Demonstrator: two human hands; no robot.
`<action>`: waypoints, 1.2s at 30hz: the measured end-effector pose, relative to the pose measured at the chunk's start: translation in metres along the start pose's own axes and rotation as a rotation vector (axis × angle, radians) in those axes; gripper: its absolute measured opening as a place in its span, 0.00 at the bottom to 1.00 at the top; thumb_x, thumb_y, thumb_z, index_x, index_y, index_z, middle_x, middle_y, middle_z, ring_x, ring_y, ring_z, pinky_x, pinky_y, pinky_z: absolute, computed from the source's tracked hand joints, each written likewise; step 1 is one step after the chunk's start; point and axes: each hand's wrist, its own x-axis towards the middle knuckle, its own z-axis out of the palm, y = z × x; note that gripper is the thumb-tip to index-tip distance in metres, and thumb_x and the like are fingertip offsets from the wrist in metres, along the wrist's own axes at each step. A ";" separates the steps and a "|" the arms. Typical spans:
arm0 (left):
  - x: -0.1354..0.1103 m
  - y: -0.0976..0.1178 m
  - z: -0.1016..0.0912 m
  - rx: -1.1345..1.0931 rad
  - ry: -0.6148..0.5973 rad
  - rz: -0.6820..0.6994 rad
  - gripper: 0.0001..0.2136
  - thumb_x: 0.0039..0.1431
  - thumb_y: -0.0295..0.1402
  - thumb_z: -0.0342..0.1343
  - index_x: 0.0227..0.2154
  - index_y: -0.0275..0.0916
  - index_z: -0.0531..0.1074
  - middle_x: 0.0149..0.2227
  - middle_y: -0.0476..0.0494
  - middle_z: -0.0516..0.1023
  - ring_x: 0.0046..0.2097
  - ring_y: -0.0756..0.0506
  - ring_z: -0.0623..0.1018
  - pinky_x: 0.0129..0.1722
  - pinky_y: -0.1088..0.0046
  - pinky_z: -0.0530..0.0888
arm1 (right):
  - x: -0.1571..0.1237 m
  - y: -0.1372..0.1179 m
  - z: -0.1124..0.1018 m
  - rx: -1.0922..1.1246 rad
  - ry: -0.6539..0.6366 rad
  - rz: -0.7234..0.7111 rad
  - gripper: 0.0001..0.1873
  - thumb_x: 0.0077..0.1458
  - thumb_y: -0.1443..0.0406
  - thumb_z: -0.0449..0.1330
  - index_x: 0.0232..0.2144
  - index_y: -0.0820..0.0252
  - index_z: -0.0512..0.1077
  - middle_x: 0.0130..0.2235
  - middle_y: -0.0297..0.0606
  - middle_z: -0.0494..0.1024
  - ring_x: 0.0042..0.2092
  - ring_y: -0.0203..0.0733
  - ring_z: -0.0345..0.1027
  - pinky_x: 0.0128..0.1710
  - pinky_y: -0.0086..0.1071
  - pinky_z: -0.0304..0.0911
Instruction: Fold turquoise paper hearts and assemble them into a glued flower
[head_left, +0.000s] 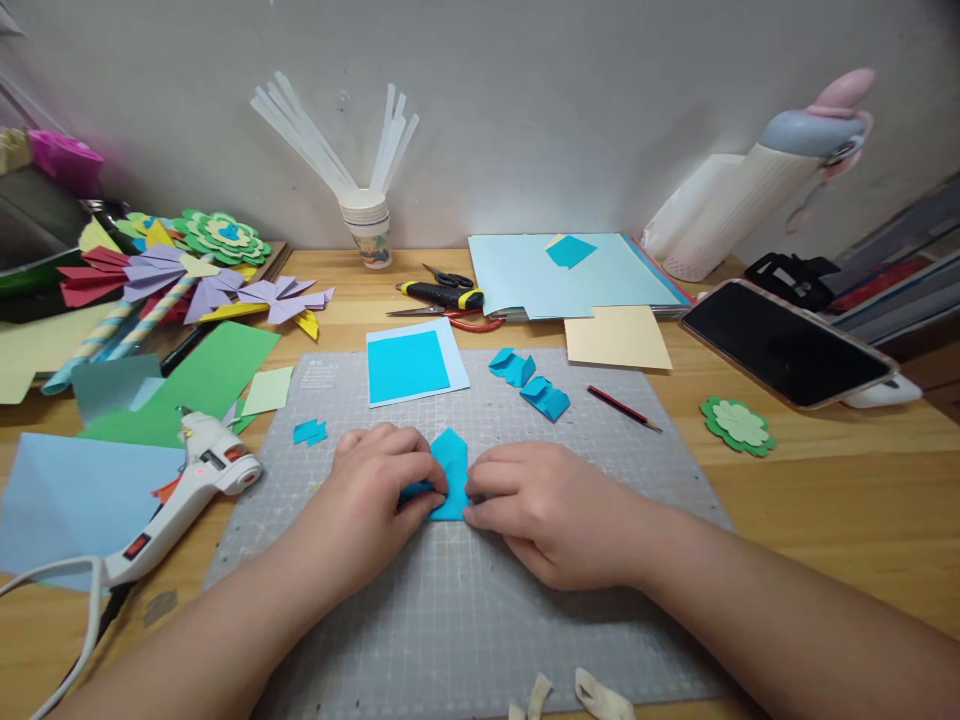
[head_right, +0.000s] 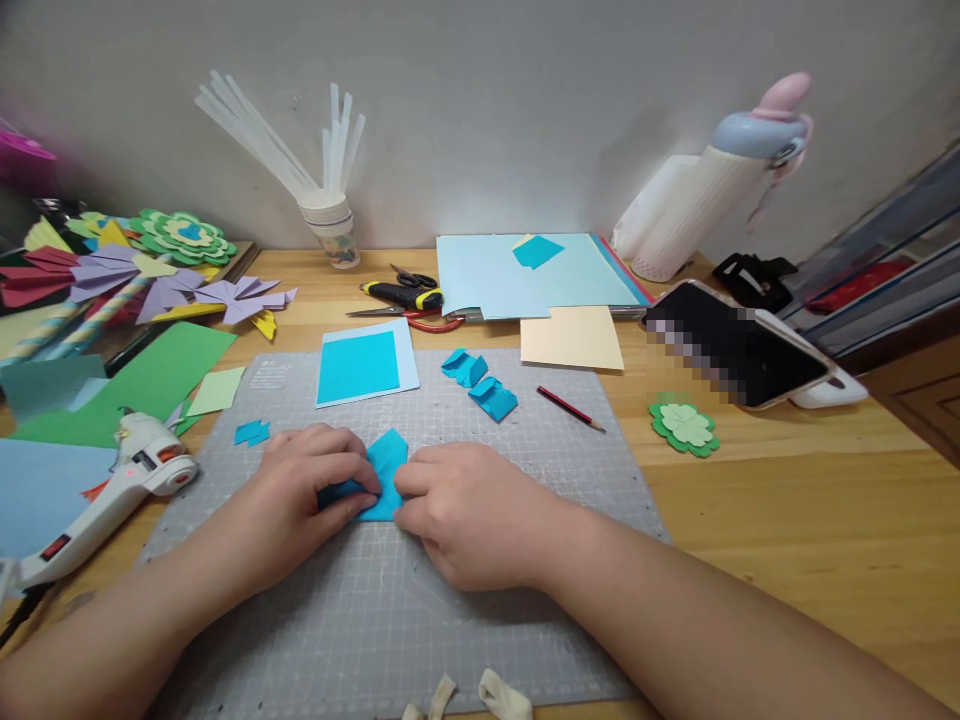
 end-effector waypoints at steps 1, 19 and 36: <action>-0.002 0.003 -0.001 0.036 -0.004 0.041 0.07 0.59 0.30 0.53 0.31 0.44 0.76 0.35 0.48 0.76 0.41 0.43 0.72 0.40 0.63 0.61 | 0.000 0.000 0.001 0.007 0.007 0.003 0.11 0.54 0.72 0.52 0.30 0.62 0.75 0.30 0.40 0.73 0.34 0.41 0.63 0.35 0.35 0.59; -0.026 0.033 -0.005 0.323 -0.224 0.236 0.23 0.47 0.26 0.51 0.50 0.36 0.72 0.43 0.38 0.78 0.41 0.36 0.75 0.45 0.55 0.65 | -0.001 0.005 0.004 0.058 0.060 0.015 0.11 0.54 0.74 0.53 0.29 0.61 0.74 0.31 0.41 0.75 0.38 0.42 0.67 0.37 0.34 0.61; -0.035 0.037 0.003 0.476 -0.159 0.280 0.18 0.56 0.28 0.47 0.48 0.34 0.75 0.51 0.33 0.76 0.46 0.34 0.78 0.41 0.56 0.74 | 0.000 0.004 0.004 0.066 0.056 0.021 0.10 0.55 0.73 0.53 0.32 0.61 0.75 0.33 0.42 0.75 0.38 0.42 0.67 0.38 0.36 0.62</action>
